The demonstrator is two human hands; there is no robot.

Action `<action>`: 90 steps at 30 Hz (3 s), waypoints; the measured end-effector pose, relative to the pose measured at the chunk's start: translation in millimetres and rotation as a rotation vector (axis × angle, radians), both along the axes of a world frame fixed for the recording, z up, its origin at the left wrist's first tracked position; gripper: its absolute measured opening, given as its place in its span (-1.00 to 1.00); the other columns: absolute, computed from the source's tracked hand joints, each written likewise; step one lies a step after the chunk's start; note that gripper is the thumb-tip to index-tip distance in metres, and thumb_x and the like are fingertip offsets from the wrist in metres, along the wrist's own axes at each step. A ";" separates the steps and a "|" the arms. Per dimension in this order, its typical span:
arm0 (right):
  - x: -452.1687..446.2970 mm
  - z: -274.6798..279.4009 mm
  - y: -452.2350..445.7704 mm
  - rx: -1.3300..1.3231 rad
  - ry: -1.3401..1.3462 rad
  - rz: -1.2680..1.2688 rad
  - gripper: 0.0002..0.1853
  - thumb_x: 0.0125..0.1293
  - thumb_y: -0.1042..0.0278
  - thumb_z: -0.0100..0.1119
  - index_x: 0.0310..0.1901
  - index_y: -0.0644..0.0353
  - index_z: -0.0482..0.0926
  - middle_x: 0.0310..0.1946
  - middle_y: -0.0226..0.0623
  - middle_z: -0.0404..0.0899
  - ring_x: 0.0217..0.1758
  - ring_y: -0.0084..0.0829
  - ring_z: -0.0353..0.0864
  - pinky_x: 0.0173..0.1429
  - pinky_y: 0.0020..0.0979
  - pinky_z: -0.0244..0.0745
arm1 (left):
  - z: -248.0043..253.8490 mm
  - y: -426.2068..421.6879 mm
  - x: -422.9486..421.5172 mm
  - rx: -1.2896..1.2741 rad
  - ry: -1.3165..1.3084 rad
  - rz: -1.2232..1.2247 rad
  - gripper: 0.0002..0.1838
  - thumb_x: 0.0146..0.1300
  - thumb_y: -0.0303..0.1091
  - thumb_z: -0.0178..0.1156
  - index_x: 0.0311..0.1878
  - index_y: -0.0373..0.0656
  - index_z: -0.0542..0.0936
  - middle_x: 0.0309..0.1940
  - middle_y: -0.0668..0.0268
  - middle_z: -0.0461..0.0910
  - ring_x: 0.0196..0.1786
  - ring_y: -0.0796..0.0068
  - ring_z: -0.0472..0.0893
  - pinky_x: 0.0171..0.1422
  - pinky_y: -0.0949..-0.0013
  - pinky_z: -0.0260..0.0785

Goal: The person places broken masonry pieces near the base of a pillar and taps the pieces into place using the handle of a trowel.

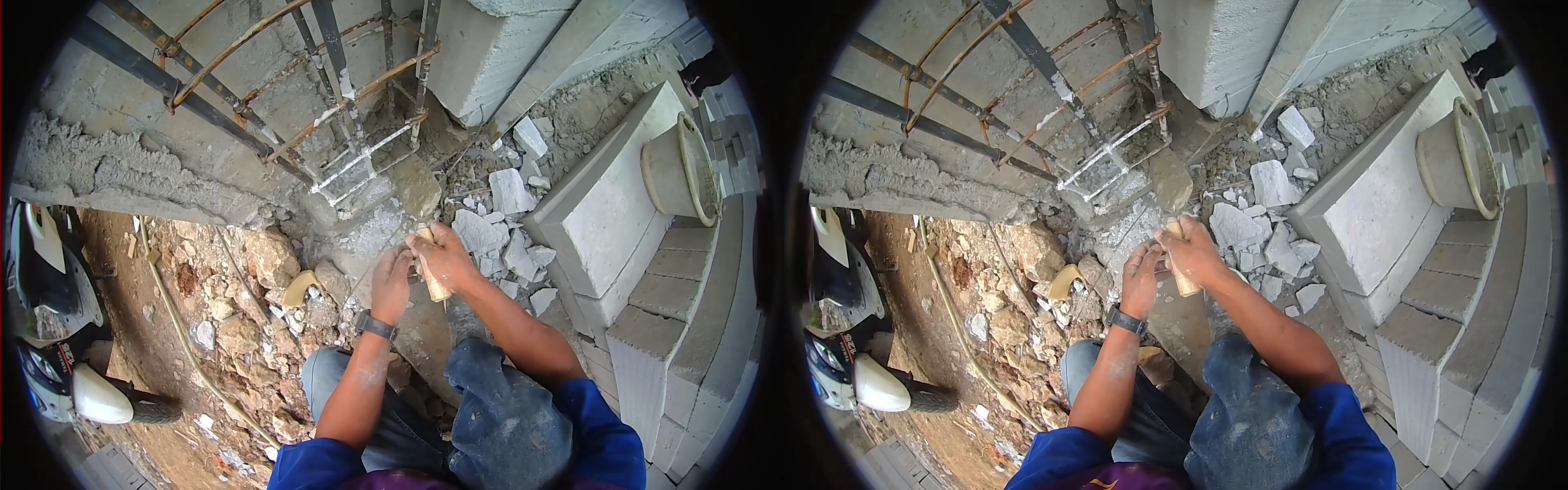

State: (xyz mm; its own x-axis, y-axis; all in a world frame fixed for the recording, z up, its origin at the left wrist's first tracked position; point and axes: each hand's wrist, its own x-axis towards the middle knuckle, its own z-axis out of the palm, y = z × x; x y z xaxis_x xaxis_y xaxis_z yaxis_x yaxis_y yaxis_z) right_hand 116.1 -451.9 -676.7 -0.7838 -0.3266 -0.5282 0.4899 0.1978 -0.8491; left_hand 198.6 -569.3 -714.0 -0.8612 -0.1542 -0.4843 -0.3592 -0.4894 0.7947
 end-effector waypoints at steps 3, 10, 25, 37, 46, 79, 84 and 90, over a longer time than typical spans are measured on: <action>-13.9 4.0 -0.2 0.060 0.061 0.115 -0.75 0.46 0.27 0.30 -0.17 0.30 0.50 -0.43 -0.31 0.59 -0.53 -0.51 0.55 -0.45 -0.38 0.48 | 13.2 -2.5 -2.9 -0.001 -0.085 0.000 -0.66 0.50 -0.39 0.19 0.27 -0.28 0.54 0.06 0.30 0.67 0.00 0.53 0.68 0.09 0.41 0.57; 11.5 11.2 44.5 -0.041 -0.089 -0.002 -0.75 0.46 0.27 0.30 -0.22 0.27 0.49 -0.45 -0.32 0.56 -0.59 -0.56 0.51 -0.49 -0.37 0.45 | -8.6 2.1 3.8 -0.214 -0.003 -0.094 -0.62 0.46 -0.43 0.24 0.28 -0.32 0.52 0.10 0.21 0.66 0.08 0.48 0.65 0.19 0.38 0.55; -40.1 62.2 67.0 0.699 0.458 0.311 -0.53 0.36 0.11 0.30 -0.01 0.46 0.54 -0.16 0.35 0.64 0.02 0.33 0.62 0.12 0.07 0.50 | -5.1 14.8 1.9 -0.314 -0.022 -0.140 -0.53 0.42 -0.38 0.30 0.31 -0.39 0.51 0.07 0.13 0.66 0.06 0.45 0.66 0.17 0.39 0.53; -88.0 100.3 50.9 0.647 0.266 0.510 -0.63 0.32 0.16 0.36 -0.14 0.38 0.60 -0.44 0.05 0.65 -0.41 -0.05 0.71 -0.15 -0.08 0.59 | 0.8 9.8 0.6 -0.344 -0.036 -0.123 -0.51 0.42 -0.32 0.33 0.28 -0.42 0.52 0.02 0.12 0.69 0.04 0.43 0.67 0.12 0.37 0.55; -90.4 94.7 71.8 0.589 0.276 0.453 -0.67 0.27 0.23 0.42 -0.19 0.37 0.62 -0.54 -0.13 0.60 -0.58 -0.32 0.62 -0.38 -0.23 0.53 | -8.6 29.7 -4.7 -0.380 -0.024 -0.218 -0.56 0.41 -0.31 0.33 0.23 -0.39 0.55 0.00 0.14 0.69 0.06 0.40 0.66 0.16 0.34 0.53; -87.3 73.3 36.0 0.681 0.432 0.401 -0.54 0.35 0.08 0.31 -0.07 0.45 0.59 -0.19 0.36 0.65 0.00 0.32 0.65 0.12 0.08 0.52 | -3.0 22.9 -1.5 -0.403 -0.041 -0.205 -0.55 0.42 -0.30 0.33 0.23 -0.40 0.55 0.04 0.11 0.68 0.10 0.38 0.66 0.20 0.33 0.53; -79.3 69.0 32.3 0.726 0.537 0.311 -0.55 0.36 0.09 0.31 -0.10 0.46 0.60 -0.20 0.36 0.65 -0.01 0.33 0.64 0.12 0.08 0.52 | -6.2 24.4 -3.1 -0.350 -0.050 -0.209 -0.55 0.42 -0.29 0.33 0.24 -0.39 0.56 0.05 0.11 0.68 0.12 0.37 0.65 0.21 0.32 0.52; -83.7 78.0 44.2 0.636 0.387 0.347 -0.55 0.34 0.10 0.32 -0.08 0.46 0.60 -0.20 0.35 0.65 -0.02 0.33 0.64 0.10 0.09 0.51 | 2.1 22.0 -0.8 -0.389 -0.059 -0.227 -0.54 0.41 -0.29 0.35 0.26 -0.37 0.56 0.06 0.10 0.69 0.11 0.37 0.66 0.22 0.31 0.52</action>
